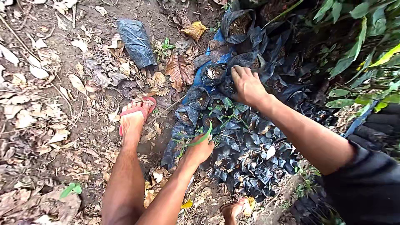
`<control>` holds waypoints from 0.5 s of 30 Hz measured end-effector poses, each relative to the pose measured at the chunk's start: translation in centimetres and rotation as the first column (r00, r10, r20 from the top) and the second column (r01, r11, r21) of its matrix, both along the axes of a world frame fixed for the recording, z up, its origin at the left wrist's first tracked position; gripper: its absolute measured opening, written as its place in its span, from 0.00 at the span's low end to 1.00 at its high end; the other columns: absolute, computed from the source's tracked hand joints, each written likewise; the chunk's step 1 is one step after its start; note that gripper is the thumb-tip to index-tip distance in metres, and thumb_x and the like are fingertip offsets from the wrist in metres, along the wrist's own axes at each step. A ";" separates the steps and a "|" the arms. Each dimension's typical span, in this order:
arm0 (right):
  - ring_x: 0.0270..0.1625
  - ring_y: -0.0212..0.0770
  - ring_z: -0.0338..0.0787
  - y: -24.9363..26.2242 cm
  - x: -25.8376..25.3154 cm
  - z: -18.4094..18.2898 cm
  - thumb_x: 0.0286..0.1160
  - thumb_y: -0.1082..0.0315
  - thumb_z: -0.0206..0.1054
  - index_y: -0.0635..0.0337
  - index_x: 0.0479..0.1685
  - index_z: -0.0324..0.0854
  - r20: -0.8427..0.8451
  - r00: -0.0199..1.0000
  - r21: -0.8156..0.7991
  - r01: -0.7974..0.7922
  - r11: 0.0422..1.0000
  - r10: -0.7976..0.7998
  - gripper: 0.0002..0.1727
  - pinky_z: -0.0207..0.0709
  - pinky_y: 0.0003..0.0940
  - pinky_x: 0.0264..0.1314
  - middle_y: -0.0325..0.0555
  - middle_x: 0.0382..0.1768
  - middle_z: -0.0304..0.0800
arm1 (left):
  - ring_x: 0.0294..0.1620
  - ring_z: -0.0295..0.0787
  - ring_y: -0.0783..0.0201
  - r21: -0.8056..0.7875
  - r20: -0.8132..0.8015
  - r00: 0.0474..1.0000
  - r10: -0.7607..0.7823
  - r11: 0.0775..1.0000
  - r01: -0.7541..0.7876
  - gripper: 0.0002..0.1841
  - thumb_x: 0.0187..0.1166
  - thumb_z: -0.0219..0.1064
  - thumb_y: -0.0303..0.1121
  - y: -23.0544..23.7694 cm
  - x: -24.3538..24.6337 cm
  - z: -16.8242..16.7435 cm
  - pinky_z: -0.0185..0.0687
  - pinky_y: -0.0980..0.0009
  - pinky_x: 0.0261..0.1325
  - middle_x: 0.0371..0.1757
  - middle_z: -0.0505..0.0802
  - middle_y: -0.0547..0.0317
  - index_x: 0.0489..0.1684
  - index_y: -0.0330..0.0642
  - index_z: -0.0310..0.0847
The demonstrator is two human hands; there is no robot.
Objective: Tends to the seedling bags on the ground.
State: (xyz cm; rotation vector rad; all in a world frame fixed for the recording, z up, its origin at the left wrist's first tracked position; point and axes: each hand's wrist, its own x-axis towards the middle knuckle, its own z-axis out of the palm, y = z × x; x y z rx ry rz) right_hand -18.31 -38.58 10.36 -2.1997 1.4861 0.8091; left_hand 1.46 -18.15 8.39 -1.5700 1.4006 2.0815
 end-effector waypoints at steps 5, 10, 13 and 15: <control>0.89 0.68 0.60 2.0 -1.2 -5.4 0.48 0.75 0.84 0.64 0.84 0.66 -0.119 0.991 -0.135 -0.074 0.988 0.058 0.51 0.64 0.79 0.74 0.63 0.82 0.70 | 0.70 0.85 0.54 0.000 0.011 1.000 -0.018 1.000 0.018 0.21 0.89 0.54 0.42 -0.1 0.3 0.3 0.78 0.50 0.75 0.69 0.88 0.48 0.73 0.43 0.79; 0.70 0.65 0.78 0.2 -1.6 -4.5 0.51 0.77 0.79 0.60 0.51 0.83 -0.033 0.993 -0.095 -0.116 0.989 0.113 0.23 0.70 0.68 0.61 0.57 0.58 0.84 | 0.71 0.85 0.55 -0.022 0.027 1.000 -0.011 1.000 0.011 0.21 0.89 0.53 0.43 -0.4 1.1 0.8 0.77 0.51 0.76 0.68 0.89 0.50 0.72 0.45 0.80; 0.69 0.66 0.84 -2.7 -1.5 -2.1 0.66 0.77 0.72 0.60 0.53 0.91 0.113 0.986 0.037 0.122 0.992 -0.126 0.15 0.74 0.76 0.66 0.59 0.58 0.91 | 0.69 0.87 0.55 0.009 0.017 1.000 0.014 1.000 -0.014 0.20 0.89 0.53 0.42 -1.0 1.6 0.6 0.80 0.49 0.72 0.68 0.89 0.51 0.72 0.46 0.79; 0.64 0.68 0.89 -3.9 -0.6 0.9 0.78 0.69 0.65 0.62 0.56 0.90 0.083 0.922 0.037 0.375 0.926 -0.377 0.14 0.76 0.75 0.67 0.65 0.56 0.92 | 0.68 0.87 0.54 0.005 0.010 1.000 0.017 1.000 -0.017 0.20 0.90 0.53 0.42 -1.3 1.8 0.8 0.80 0.48 0.72 0.68 0.89 0.50 0.71 0.45 0.80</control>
